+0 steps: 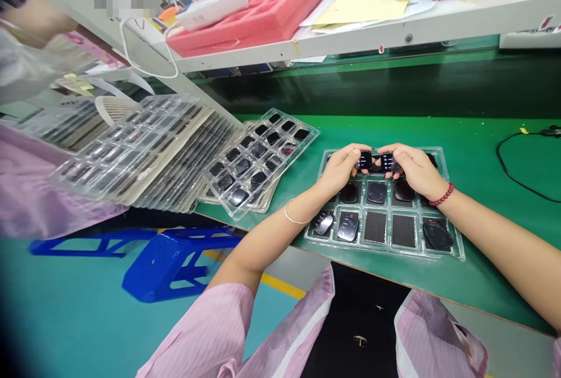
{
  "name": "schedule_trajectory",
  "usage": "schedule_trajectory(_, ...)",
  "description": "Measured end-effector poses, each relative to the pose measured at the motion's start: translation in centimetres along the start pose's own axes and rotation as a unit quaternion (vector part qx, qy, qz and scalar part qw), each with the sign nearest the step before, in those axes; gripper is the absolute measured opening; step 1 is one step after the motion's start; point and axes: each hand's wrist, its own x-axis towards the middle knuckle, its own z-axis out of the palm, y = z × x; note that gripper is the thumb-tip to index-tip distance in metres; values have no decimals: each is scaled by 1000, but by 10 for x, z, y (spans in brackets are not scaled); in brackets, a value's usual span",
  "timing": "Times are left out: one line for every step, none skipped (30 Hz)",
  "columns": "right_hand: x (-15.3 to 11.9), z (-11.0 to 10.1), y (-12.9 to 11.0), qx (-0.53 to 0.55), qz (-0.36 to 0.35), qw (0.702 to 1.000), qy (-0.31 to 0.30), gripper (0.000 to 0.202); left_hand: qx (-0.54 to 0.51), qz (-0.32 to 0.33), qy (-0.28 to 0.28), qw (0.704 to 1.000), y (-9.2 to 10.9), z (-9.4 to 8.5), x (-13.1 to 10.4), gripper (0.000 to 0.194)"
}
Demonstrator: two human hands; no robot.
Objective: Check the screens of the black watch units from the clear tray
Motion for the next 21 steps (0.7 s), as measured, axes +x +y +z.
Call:
schedule_trajectory(0,0,0,-2,-5,1000,4,33,2,7,2,1000,0,0,0,31)
schedule_trajectory(0,1,1,-9,-13,1000,8,34,3,14,3,1000,-1,0,0,34)
schedule_trajectory(1,1,2,-16,-22,1000,10,40,3,22,4,1000,-3,0,1,42)
schedule_trajectory(1,2,3,-19,-32,999,10,46,0,29,4,1000,-5,1,2,48)
schedule_trajectory(2,2,4,-19,-39,999,8,50,-6,31,2,1000,-7,1,2,51)
schedule_trajectory(2,2,5,-17,-43,999,4,52,-13,30,-3,999,-9,1,3,51)
schedule_trajectory(2,3,6,-16,-44,999,-2,51,-18,28,-7,999,-10,1,3,51)
schedule_trajectory(1,3,6,-17,-45,999,-6,51,-21,27,-9,999,-11,1,3,51)
schedule_trajectory(1,3,5,-19,-46,999,-8,52,-19,27,-9,999,-10,1,3,51)
schedule_trajectory(1,3,4,-23,-49,999,-8,53,-14,29,-5,999,-10,1,3,52)
schedule_trajectory(0,2,3,-24,-51,998,-7,53,-8,30,0,1000,-8,1,2,52)
schedule_trajectory(0,2,2,-25,-51,998,-4,52,-6,31,4,999,-7,1,2,51)
schedule_trajectory(0,2,1,-25,-47,999,-3,50,-7,29,6,1000,-6,1,2,48)
schedule_trajectory(0,1,1,-26,-40,999,-3,45,-11,26,5,1000,-4,1,1,44)
schedule_trajectory(0,1,0,-29,-30,999,-4,40,-15,20,2,1000,-3,1,1,38)
schedule_trajectory(1,1,0,-33,-21,999,-6,36,-18,15,-1,1000,-2,1,0,34)
schedule_trajectory(1,0,0,-36,-14,999,-8,33,-20,12,-4,1000,-2,1,0,30)
schedule_trajectory(1,0,1,-40,-10,999,-9,31,-22,10,-7,1000,-2,1,0,28)
schedule_trajectory(1,0,1,-43,-9,999,-11,30,-24,9,-10,1000,-2,1,0,26)
schedule_trajectory(2,-1,2,-45,-10,999,-11,29,-24,9,-11,1000,-2,1,0,26)
schedule_trajectory(2,-1,2,-46,-10,999,-12,28,-24,10,-11,1000,-2,2,0,26)
